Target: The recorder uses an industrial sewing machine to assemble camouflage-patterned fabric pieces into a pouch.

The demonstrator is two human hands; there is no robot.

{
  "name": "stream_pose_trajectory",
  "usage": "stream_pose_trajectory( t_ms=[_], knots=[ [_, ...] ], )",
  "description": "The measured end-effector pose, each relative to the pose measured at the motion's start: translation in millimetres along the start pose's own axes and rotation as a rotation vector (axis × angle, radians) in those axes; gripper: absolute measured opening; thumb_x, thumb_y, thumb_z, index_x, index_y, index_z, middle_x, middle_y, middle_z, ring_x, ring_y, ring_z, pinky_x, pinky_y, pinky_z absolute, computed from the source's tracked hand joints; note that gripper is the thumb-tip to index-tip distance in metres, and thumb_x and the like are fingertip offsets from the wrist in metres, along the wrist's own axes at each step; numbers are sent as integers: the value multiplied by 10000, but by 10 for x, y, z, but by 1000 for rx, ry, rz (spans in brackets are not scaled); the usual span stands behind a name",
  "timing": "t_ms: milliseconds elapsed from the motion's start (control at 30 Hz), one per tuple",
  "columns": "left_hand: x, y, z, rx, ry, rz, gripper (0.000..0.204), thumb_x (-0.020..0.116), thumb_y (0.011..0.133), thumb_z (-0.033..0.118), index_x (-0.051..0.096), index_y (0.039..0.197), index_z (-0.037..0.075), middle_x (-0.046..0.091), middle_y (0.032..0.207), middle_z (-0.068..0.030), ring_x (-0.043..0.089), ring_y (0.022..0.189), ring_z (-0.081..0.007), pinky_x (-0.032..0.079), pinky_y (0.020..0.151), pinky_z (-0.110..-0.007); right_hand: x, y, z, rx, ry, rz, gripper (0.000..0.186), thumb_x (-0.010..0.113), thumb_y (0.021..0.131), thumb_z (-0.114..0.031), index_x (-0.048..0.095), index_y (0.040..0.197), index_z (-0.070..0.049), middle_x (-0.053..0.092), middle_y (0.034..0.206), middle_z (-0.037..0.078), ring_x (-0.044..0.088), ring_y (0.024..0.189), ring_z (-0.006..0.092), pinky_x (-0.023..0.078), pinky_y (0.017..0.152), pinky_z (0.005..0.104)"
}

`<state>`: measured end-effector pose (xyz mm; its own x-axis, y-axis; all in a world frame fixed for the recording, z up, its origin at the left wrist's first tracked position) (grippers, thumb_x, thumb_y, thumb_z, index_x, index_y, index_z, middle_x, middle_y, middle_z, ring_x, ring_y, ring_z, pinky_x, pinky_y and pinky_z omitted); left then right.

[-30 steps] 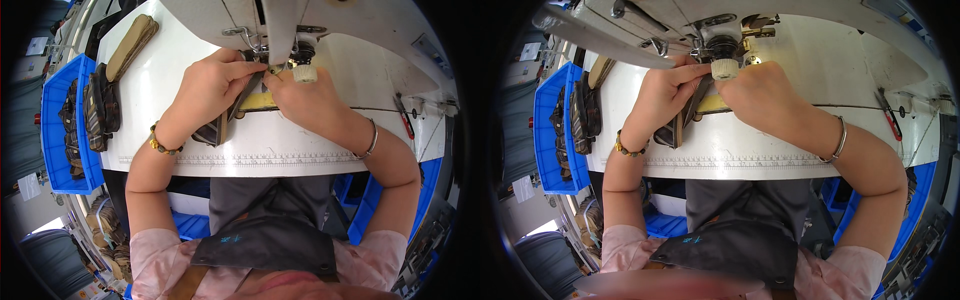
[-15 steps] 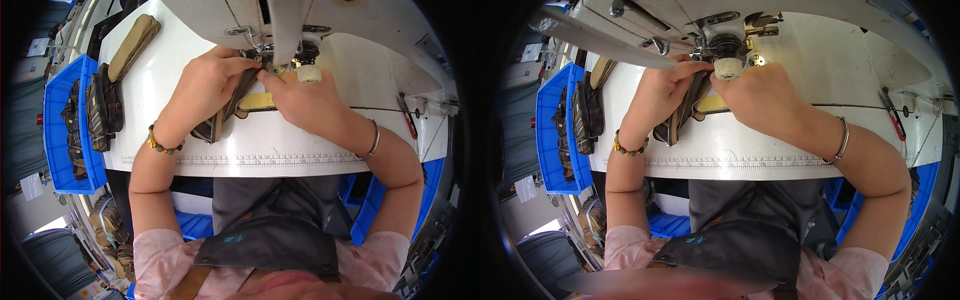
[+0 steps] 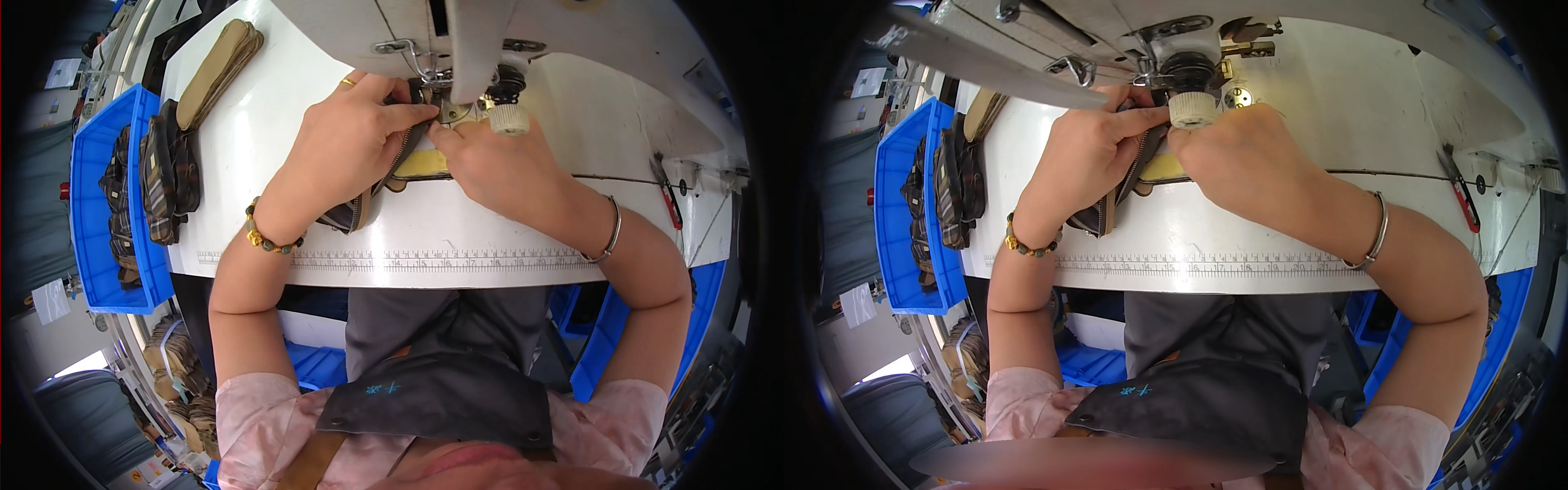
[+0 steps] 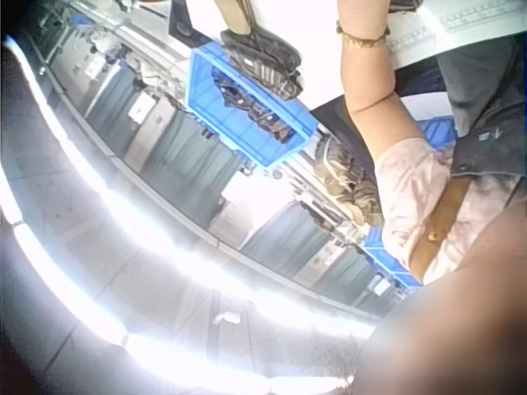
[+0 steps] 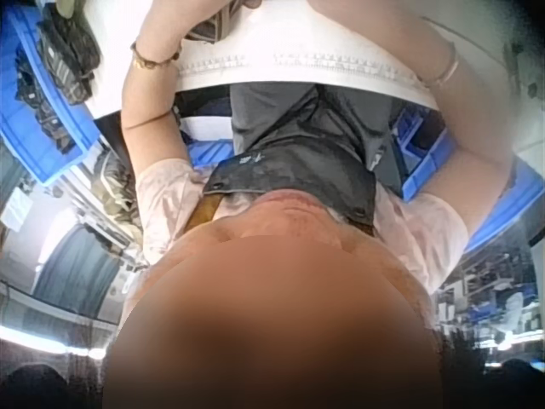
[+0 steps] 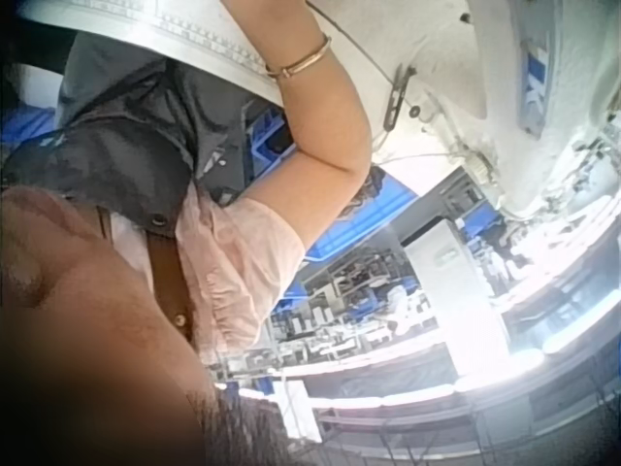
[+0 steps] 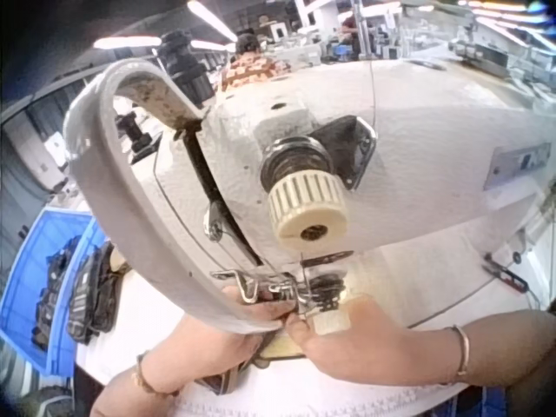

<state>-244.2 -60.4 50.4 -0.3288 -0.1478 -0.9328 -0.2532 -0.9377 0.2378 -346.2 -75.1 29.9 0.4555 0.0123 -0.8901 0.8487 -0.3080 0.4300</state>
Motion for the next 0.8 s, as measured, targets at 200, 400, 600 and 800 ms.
stream_pose_trajectory(
  t_ms=[200, 400, 600, 800],
  knots=[
    [1, 33, -37, -52, 24, -11, 293, 701, 801, 81, 799, 1051, 199, 652, 986, -27, 655, 971, -236, 573, 721, -350, -1, 20, 11, 22, 19, -3, 33, 636, 754, -49, 647, 785, -56, 565, 527, 92, 640, 507, 259, 486, 458, 383],
    [0, 39, -17, -72, 53, -25, 267, 708, 812, 125, 799, 1051, 202, 654, 990, -30, 654, 984, -242, 571, 725, -354, 7, 16, 39, 34, 15, -2, 35, 641, 753, -58, 653, 786, -61, 575, 537, 94, 647, 521, 268, 495, 474, 391],
    [-31, 30, 29, -45, 59, -1, 266, 683, 857, 157, 753, 1112, 125, 705, 1026, -88, 684, 797, -320, 536, 681, -395, 16, 13, 72, 68, 17, -12, 45, 648, 756, -74, 677, 790, -69, 590, 555, 98, 657, 541, 276, 504, 492, 390],
    [-42, 32, 40, -43, 48, -8, 297, 704, 839, 183, 748, 1124, 115, 708, 1041, -93, 689, 778, -319, 544, 679, -393, -12, 0, 107, 46, 0, 8, 74, 664, 777, -114, 718, 819, -86, 601, 565, 95, 655, 538, 270, 502, 496, 397]
  ],
)
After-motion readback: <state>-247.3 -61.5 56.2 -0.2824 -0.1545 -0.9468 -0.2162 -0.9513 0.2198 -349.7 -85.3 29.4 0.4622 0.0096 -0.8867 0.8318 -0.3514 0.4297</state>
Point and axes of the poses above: each hand's wrist, its own y-axis towards the middle knuckle, its own x-axis out of the palm, z = x × y, the point moved 9 cm from there along y, towards the middle knuckle
